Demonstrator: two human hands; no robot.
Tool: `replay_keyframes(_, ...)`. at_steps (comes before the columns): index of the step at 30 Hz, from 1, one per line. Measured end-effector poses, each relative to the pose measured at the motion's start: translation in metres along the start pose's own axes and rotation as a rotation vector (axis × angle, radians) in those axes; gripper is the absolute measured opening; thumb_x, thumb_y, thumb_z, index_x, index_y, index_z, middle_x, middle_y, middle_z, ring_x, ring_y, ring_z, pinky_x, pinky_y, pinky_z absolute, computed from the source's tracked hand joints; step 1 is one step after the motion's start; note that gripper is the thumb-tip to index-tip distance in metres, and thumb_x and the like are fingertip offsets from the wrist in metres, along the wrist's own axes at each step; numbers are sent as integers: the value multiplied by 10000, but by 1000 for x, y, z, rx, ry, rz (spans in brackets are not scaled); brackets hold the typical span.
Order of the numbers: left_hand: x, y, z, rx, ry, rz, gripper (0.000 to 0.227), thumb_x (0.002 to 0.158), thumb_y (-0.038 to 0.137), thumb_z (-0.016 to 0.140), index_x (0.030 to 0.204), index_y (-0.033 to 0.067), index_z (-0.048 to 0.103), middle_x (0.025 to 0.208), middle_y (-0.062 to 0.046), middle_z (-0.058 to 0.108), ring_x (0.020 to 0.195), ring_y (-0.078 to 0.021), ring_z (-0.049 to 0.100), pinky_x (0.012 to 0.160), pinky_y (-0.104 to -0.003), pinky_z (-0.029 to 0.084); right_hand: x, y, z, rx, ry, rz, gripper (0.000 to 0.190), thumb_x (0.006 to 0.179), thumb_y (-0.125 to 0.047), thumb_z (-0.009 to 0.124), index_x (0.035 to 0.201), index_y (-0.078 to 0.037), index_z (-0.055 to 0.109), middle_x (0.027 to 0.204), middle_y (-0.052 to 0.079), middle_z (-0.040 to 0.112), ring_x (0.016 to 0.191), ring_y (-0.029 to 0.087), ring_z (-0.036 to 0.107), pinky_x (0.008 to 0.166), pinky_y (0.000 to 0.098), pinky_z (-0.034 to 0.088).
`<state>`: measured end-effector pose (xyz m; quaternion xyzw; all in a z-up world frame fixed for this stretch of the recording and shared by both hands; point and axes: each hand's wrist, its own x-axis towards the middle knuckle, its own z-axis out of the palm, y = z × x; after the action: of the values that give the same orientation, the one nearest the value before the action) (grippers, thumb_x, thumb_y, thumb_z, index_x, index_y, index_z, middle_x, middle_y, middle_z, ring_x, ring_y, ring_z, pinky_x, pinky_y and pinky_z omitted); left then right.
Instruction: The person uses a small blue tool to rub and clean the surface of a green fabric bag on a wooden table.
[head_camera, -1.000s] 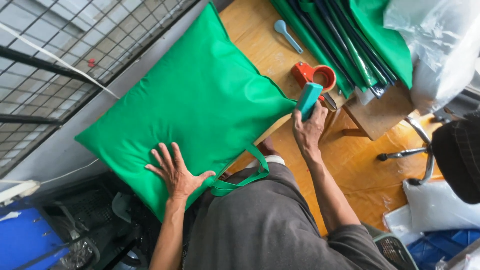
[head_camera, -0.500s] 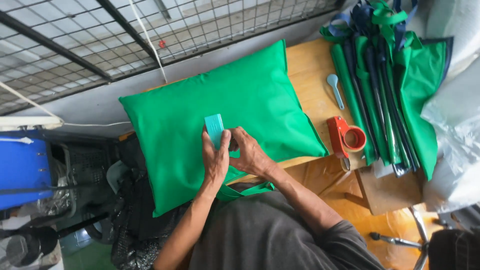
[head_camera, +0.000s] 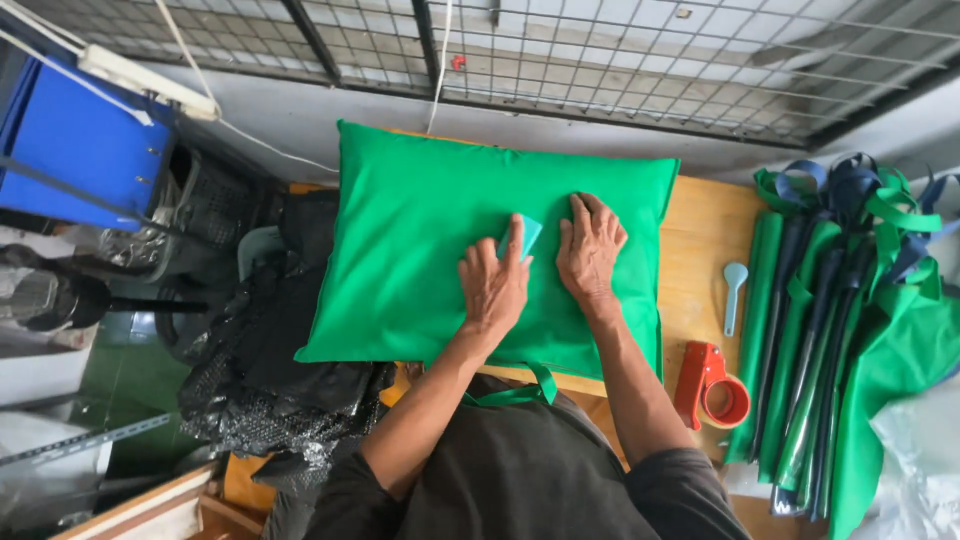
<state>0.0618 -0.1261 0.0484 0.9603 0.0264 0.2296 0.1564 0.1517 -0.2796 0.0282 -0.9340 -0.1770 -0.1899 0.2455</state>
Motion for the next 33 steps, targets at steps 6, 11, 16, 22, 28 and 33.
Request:
replay_keyframes(6, -12, -129, -19, 319, 113, -356, 778, 917, 369, 739, 1578, 179, 375, 913, -133, 477, 781, -372, 532, 613, -516, 454, -5, -3, 5, -73, -39, 13, 418, 1035, -272, 567, 1439, -172, 536, 1393, 74, 479, 1275, 326, 478, 1025, 497, 324)
replay_keyframes(11, -30, -238, -3, 111, -215, -894, 636, 1097, 515, 384, 1641, 237, 206, 1115, -215, 501, 1032, -472, 562, 797, -597, 440, -3, -13, 7, -74, -99, 101, 420, 1058, -312, 511, 1459, -192, 478, 1538, 111, 377, 1471, 349, 312, 1149, 634, 133)
replay_keyframes(16, -36, -304, 30, -38, -407, -1059, 610, 1060, 569, 323, 1616, 320, 289, 1240, -240, 534, 1196, -475, 578, 896, -592, 444, 0, -17, 11, -79, -128, 137, 411, 1063, -334, 498, 1454, -213, 469, 1561, 97, 363, 1499, 327, 287, 1163, 673, 98)
replay_keyframes(22, -83, -374, 55, -58, -464, -1208, 627, 959, 716, 441, 1505, 408, 458, 1254, -227, 580, 1185, -461, 608, 873, -611, 480, -6, -9, 17, -68, -119, 186, 384, 1063, -330, 502, 1436, -243, 479, 1558, 60, 372, 1501, 297, 290, 1168, 676, 104)
replay_keyframes(28, -25, -225, -46, -68, -2, -881, 607, 1062, 356, 457, 1609, 153, 291, 1163, -292, 529, 1124, -501, 571, 869, -607, 487, -4, -5, 20, -64, -119, 226, 353, 1070, -331, 493, 1415, -256, 500, 1551, 38, 375, 1495, 276, 301, 1183, 636, 103)
replay_keyframes(33, -17, -50, -52, -212, 113, -150, 735, 888, 225, 687, 1563, 94, 426, 999, -206, 556, 913, -418, 582, 734, -550, 499, 0, -6, 20, -60, -147, 206, 352, 1075, -302, 482, 1424, -254, 503, 1551, 44, 375, 1490, 284, 307, 1183, 628, 109)
